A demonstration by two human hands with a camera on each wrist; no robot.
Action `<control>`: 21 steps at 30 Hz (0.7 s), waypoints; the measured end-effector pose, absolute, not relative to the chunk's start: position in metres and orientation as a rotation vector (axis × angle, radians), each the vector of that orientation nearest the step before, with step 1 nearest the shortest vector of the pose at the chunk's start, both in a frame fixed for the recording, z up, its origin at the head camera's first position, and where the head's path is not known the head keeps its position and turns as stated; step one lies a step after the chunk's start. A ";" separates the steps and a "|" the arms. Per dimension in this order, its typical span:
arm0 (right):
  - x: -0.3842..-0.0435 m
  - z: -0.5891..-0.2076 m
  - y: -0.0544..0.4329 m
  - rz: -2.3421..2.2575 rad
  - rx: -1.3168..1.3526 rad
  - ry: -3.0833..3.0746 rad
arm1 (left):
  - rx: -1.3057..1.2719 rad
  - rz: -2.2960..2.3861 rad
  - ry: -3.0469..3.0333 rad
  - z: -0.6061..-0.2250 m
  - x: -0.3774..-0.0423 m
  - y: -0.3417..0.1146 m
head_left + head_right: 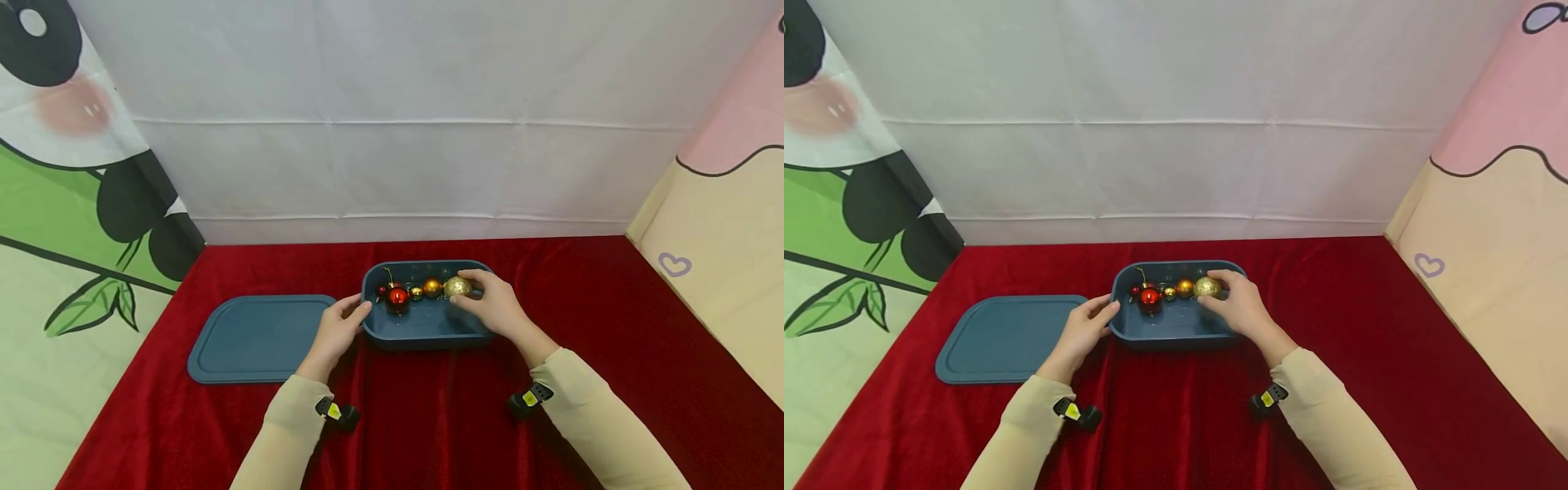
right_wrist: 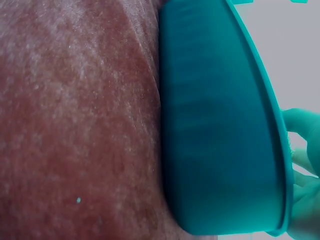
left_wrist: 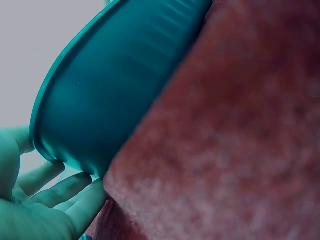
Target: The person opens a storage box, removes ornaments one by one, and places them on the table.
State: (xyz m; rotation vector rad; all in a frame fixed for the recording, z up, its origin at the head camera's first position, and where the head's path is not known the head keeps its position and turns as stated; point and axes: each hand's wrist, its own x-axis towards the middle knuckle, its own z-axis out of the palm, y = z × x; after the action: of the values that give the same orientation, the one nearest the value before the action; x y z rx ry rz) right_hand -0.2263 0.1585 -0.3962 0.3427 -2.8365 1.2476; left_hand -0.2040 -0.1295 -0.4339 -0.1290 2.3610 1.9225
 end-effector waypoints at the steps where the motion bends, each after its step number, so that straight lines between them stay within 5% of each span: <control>1: -0.226 -0.397 0.160 1.264 0.347 -2.819 | -0.127 1.923 2.360 -0.434 -0.204 -0.130; 21: -0.217 -0.392 0.193 1.416 0.301 -2.670 | -0.138 1.942 2.331 -0.433 -0.203 -0.130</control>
State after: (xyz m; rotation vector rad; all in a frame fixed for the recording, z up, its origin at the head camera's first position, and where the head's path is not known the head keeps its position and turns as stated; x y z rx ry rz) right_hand -0.2167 0.1926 -0.3922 0.3009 -2.6702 1.4157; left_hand -0.2031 -0.1300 -0.4330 -0.1375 2.3314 1.9418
